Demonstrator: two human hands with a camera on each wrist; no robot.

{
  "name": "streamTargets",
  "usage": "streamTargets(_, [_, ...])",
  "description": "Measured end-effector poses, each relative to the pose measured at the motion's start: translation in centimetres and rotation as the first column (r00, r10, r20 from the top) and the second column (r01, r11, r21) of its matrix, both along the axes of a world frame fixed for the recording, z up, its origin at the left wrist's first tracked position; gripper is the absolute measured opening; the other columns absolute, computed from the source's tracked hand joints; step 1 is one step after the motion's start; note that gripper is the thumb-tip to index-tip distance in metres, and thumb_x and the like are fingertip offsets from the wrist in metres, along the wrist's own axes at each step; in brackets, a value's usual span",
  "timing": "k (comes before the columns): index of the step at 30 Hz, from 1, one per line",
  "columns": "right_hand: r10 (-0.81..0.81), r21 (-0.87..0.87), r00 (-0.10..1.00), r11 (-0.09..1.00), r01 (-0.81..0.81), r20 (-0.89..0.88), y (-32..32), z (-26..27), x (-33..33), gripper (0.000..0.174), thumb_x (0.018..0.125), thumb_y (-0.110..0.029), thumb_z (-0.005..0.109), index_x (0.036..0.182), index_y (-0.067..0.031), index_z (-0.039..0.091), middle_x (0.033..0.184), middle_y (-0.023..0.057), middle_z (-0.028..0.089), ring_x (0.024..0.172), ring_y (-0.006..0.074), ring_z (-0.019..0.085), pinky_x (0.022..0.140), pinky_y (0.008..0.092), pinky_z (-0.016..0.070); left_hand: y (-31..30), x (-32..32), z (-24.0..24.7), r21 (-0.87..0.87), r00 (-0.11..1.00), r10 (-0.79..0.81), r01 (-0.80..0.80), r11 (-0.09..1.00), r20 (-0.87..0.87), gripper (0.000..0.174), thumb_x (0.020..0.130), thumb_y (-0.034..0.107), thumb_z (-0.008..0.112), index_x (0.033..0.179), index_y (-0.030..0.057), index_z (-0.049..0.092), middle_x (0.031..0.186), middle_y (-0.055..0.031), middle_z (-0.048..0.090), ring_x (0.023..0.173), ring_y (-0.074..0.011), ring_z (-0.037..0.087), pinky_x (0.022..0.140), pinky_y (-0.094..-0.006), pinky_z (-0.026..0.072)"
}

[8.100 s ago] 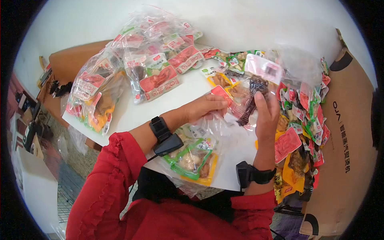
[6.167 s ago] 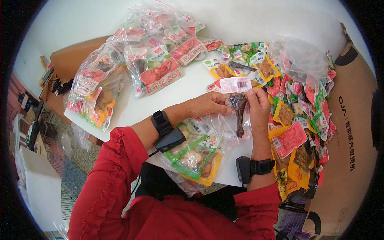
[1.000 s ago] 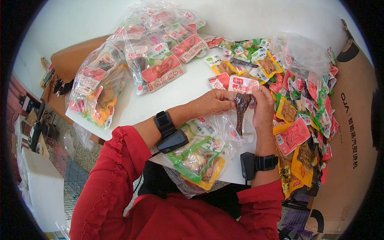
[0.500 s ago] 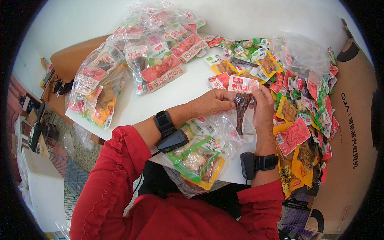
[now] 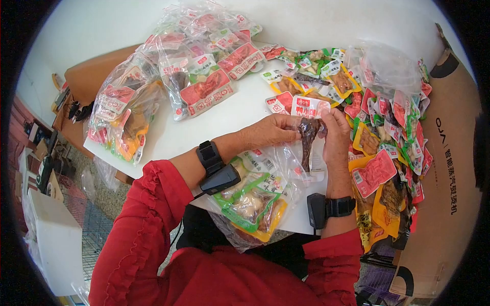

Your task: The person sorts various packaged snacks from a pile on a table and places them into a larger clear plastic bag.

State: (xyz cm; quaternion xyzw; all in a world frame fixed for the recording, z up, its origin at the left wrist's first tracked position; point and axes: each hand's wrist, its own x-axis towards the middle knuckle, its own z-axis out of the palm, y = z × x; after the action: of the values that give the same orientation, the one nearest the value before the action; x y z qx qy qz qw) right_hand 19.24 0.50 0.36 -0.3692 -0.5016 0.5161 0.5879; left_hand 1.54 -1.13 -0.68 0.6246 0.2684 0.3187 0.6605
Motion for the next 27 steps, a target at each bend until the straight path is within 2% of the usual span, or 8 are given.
streamTargets(1, [0.006,-0.002,1.000,1.000,-0.006,0.008,0.03,-0.04,0.07,0.009,0.080,-0.013,0.053,0.076,-0.0058,0.056,0.065,-0.0039,0.052,0.054,0.0029,0.044,0.047,0.0173,0.0347,0.08,0.09,-0.25,0.000,1.000,0.000,0.000,1.000,0.000,0.033,0.084,0.017,0.055,0.116,0.0087,0.051,0.082,0.0103,0.054,0.060,0.0037,0.040,0.050,-0.0118,0.0326])
streamTargets(3, [0.012,-0.004,1.000,1.000,-0.012,0.015,0.05,-0.04,0.09,0.009,0.080,-0.013,0.053,0.075,-0.0058,0.056,0.065,-0.0040,0.052,0.054,0.0028,0.044,0.047,0.0173,0.0346,0.27,0.45,-0.73,0.019,0.998,0.059,-0.059,0.998,0.002,0.023,0.083,0.011,0.052,0.106,0.0092,0.055,0.063,0.0097,0.042,0.051,0.0004,0.036,0.043,-0.0151,0.0271])
streamTargets(7, [0.001,-0.006,1.000,1.000,-0.001,0.010,0.08,-0.04,-0.04,0.010,0.080,-0.014,0.053,0.074,-0.0063,0.056,0.065,-0.0043,0.051,0.053,0.0024,0.043,0.046,0.0169,0.0342,0.48,0.39,-0.98,0.019,0.998,0.049,-0.050,0.999,0.039,0.023,0.083,0.011,0.052,0.106,0.0094,0.055,0.063,0.0097,0.042,0.051,0.0006,0.036,0.043,-0.0151,0.0272])
streamTargets(9, [0.002,-0.001,1.000,1.000,-0.002,0.002,0.12,-0.11,-0.05,0.010,0.080,-0.014,0.053,0.074,-0.0066,0.055,0.065,-0.0044,0.051,0.053,0.0023,0.043,0.046,0.0168,0.0340,0.39,-0.03,-0.67,0.004,1.000,0.008,-0.008,1.000,-0.023,0.033,0.084,0.018,0.056,0.115,0.0088,0.052,0.081,0.0101,0.053,0.061,0.0030,0.040,0.051,-0.0129,0.0331])
streamTargets(19, [0.007,-0.021,1.000,1.000,-0.007,0.019,0.17,-0.19,0.06,0.010,0.081,-0.014,0.053,0.074,-0.0076,0.056,0.064,-0.0048,0.051,0.053,0.0023,0.043,0.045,0.0167,0.0337,0.46,0.03,-0.86,0.003,0.998,0.028,-0.028,1.000,-0.056,0.032,0.084,0.018,0.055,0.115,0.0103,0.052,0.078,0.0105,0.053,0.060,0.0032,0.040,0.050,-0.0126,0.0324])
streamTargets(25, [0.002,-0.023,1.000,1.000,-0.001,0.018,0.10,-0.08,-0.02,0.010,0.081,-0.015,0.053,0.074,-0.0074,0.056,0.064,-0.0046,0.051,0.052,0.0024,0.043,0.045,0.0169,0.0332,0.39,0.15,-0.77,0.004,1.000,0.018,-0.018,1.000,-0.020,0.032,0.084,0.017,0.054,0.115,0.0103,0.051,0.078,0.0106,0.053,0.060,0.0032,0.039,0.050,-0.0128,0.0325])
streamTargets(27, [0.004,-0.024,1.000,1.000,-0.004,0.019,0.13,-0.13,0.04,0.010,0.081,-0.015,0.053,0.074,-0.0073,0.056,0.064,-0.0046,0.051,0.052,0.0024,0.043,0.045,0.0170,0.0330,0.35,0.14,-0.72,0.010,1.000,0.018,-0.018,1.000,-0.011,0.028,0.084,0.016,0.054,0.112,0.0096,0.053,0.078,0.0103,0.053,0.060,0.0030,0.040,0.050,-0.0129,0.0327])
